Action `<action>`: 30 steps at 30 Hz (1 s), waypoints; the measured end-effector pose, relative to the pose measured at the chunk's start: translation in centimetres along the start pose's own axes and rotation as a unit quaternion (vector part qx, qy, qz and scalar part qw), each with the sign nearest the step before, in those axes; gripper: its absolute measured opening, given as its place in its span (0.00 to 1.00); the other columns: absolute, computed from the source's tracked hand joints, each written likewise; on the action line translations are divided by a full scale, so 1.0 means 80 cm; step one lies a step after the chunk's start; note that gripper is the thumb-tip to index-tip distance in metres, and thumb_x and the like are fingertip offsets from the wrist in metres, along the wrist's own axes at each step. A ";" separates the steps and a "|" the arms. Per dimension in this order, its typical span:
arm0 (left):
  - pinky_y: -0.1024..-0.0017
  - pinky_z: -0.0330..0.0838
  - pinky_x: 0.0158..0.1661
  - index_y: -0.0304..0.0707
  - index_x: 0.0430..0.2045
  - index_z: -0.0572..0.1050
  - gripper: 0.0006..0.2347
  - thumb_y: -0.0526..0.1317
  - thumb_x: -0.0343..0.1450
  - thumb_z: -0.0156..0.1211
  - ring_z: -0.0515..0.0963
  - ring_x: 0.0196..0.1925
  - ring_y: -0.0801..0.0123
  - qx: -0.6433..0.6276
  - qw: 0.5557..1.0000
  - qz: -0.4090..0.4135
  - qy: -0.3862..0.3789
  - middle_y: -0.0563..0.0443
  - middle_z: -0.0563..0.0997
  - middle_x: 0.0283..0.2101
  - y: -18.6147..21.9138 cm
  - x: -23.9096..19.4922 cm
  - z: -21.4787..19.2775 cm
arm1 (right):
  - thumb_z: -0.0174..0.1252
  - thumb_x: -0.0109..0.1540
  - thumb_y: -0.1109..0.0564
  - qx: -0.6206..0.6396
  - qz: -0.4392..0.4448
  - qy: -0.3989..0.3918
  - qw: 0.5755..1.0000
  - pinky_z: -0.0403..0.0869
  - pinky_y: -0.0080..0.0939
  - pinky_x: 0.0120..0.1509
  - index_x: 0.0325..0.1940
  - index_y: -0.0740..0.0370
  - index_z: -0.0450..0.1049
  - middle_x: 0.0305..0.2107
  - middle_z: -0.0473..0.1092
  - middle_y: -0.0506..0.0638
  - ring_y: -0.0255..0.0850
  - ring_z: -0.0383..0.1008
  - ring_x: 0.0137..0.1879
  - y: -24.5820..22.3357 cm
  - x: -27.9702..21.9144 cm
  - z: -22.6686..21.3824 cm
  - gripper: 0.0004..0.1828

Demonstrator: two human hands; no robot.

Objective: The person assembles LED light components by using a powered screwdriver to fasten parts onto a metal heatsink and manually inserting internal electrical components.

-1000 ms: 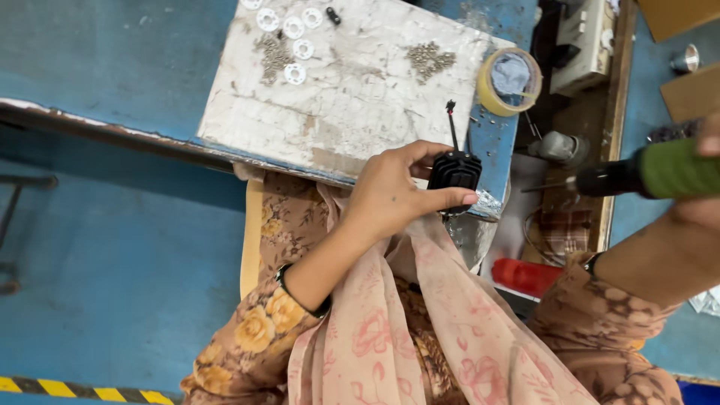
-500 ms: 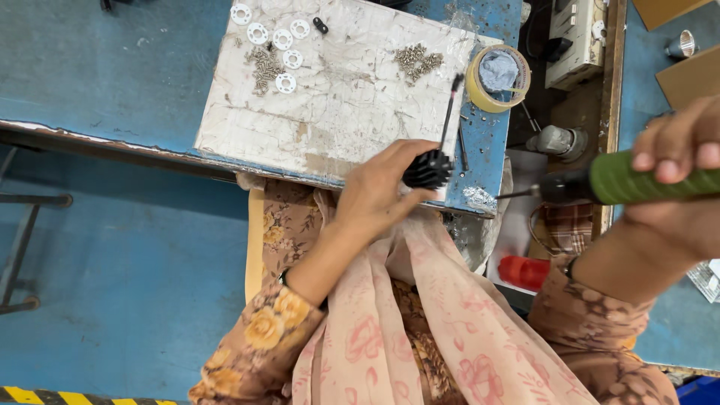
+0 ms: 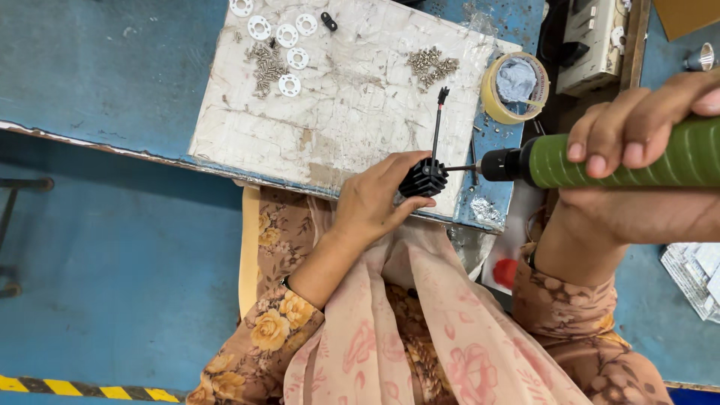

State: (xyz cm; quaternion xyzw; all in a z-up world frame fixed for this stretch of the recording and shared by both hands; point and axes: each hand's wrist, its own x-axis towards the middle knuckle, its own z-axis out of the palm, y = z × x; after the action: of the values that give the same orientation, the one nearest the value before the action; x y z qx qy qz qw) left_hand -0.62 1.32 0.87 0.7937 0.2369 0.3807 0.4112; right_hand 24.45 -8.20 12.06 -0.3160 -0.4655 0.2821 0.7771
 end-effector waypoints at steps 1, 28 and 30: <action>0.66 0.78 0.44 0.46 0.59 0.70 0.26 0.49 0.67 0.71 0.83 0.48 0.55 0.002 1.000 -0.002 -0.001 0.50 0.81 0.53 0.001 0.001 0.000 | 0.40 0.71 0.33 0.002 0.007 0.004 1.000 0.64 0.45 0.30 0.49 0.62 0.61 0.23 0.58 0.50 0.41 0.59 0.23 0.000 0.001 -0.002 0.28; 0.66 0.79 0.44 0.46 0.59 0.71 0.25 0.50 0.69 0.68 0.84 0.49 0.57 -0.010 1.000 -0.001 -0.003 0.53 0.81 0.54 -0.003 0.001 -0.001 | 0.54 0.67 0.47 -0.036 0.046 -0.157 0.986 0.74 0.36 0.37 0.32 0.53 0.66 0.26 0.66 0.40 0.30 0.71 0.29 0.009 0.027 -0.070 0.13; 0.66 0.79 0.44 0.46 0.59 0.71 0.25 0.50 0.69 0.68 0.83 0.49 0.57 -0.013 1.000 -0.004 -0.004 0.53 0.81 0.54 -0.004 0.001 -0.002 | 0.58 0.65 0.52 -0.013 0.054 -0.250 0.967 0.76 0.35 0.36 0.29 0.50 0.68 0.26 0.68 0.38 0.29 0.73 0.30 0.016 0.049 -0.063 0.10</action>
State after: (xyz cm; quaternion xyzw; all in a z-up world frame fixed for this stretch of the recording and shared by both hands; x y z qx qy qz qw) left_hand -0.70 1.59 0.68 0.7890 0.2330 0.3786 0.4240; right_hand 30.45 -5.65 11.40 -0.2704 -0.6311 0.3875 0.6152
